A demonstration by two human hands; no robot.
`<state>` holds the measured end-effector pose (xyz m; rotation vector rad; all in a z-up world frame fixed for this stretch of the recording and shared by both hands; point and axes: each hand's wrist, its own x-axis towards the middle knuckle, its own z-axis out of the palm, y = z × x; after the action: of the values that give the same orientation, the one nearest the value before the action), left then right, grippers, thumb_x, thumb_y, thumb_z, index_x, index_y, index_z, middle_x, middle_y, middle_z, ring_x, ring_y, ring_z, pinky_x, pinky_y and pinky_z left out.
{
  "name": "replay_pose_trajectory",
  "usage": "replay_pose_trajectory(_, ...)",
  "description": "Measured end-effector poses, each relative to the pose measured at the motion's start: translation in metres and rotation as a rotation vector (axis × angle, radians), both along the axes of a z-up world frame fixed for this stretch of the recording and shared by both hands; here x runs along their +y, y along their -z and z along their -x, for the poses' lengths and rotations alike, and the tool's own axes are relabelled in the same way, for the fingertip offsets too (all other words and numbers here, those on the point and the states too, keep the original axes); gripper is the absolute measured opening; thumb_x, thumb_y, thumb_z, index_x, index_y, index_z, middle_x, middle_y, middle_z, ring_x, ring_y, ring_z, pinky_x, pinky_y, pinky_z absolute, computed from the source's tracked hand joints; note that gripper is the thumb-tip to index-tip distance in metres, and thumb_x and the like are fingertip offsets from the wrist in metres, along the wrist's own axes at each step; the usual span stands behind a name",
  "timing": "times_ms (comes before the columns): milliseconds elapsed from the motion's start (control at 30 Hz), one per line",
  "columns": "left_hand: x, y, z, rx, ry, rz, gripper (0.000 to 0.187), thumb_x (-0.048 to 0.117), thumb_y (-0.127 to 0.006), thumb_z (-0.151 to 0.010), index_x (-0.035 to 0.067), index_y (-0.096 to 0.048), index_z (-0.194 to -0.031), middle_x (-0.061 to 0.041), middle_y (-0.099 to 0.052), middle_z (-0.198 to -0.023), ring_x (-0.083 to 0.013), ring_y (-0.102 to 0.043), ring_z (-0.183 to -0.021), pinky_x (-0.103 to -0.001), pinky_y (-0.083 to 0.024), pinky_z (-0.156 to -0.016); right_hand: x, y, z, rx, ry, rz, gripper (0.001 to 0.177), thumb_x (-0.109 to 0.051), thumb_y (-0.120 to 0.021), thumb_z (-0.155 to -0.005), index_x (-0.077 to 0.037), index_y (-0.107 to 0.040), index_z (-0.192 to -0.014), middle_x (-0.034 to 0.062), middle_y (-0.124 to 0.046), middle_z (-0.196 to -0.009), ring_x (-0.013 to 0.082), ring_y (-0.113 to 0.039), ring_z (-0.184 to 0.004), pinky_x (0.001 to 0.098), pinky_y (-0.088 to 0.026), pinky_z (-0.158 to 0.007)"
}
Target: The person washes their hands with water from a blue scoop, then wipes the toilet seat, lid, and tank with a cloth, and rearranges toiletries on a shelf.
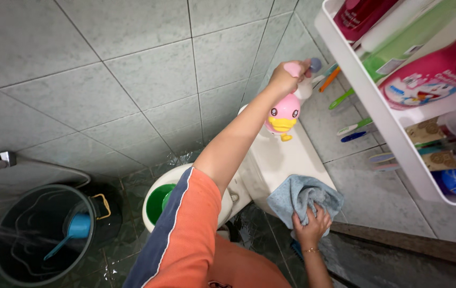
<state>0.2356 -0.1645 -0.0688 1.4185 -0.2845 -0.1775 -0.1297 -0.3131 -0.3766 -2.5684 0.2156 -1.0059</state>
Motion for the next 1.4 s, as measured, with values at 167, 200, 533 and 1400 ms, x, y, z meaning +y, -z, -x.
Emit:
replay_pose_trajectory(167, -0.002, 0.0, -0.006, 0.079, 0.067, 0.081, 0.041, 0.043, -0.067, -0.095, 0.004, -0.078, -0.086, 0.002, -0.05, -0.063, -0.0096, -0.04, -0.046, -0.029, -0.036, -0.044, 0.0, 0.002, -0.001, 0.002, 0.008, 0.0, 0.037, -0.03, -0.081, -0.069, -0.01, -0.074, -0.098, 0.0113, -0.062, -0.127, 0.0384, -0.051, -0.125, 0.0556, -0.035, -0.108)
replay_pose_trajectory(200, -0.002, -0.003, -0.006, 0.086, 0.071, 0.078, 0.042, 0.044, -0.068, -0.095, 0.004, -0.078, -0.088, 0.001, -0.05, -0.064, -0.0093, -0.04, -0.046, -0.029, -0.036, -0.044, -0.001, 0.002, -0.001, 0.003, 0.009, -0.003, 0.036, -0.03, -0.081, -0.069, -0.01, -0.074, -0.099, 0.0112, -0.062, -0.127, 0.0383, -0.051, -0.125, 0.0556, -0.035, -0.108)
replay_pose_trajectory(533, 0.036, 0.031, 0.055, -0.642, -0.342, -0.167, 0.049, 0.041, -0.089, -0.07, 0.006, -0.059, -0.085, -0.008, -0.062, -0.077, -0.0226, -0.06, -0.074, -0.037, -0.054, -0.069, -0.001, 0.008, -0.001, -0.002, 0.004, 0.007, 0.037, -0.031, -0.08, -0.071, -0.009, -0.075, -0.1, 0.0118, -0.061, -0.127, 0.0382, -0.051, -0.125, 0.0561, -0.033, -0.11)
replay_pose_trajectory(1400, -0.052, 0.187, 0.134, -0.496, -0.453, -0.473, 0.112, 0.032, -0.095, -0.061, -0.004, -0.036, -0.149, -0.025, -0.057, -0.127, -0.0436, -0.059, -0.112, -0.047, -0.052, -0.092, 0.004, -0.009, 0.0, -0.021, -0.017, -0.02, 0.04, -0.032, -0.081, -0.067, -0.009, -0.074, -0.1, 0.0115, -0.062, -0.125, 0.0379, -0.051, -0.122, 0.0542, -0.036, -0.105)
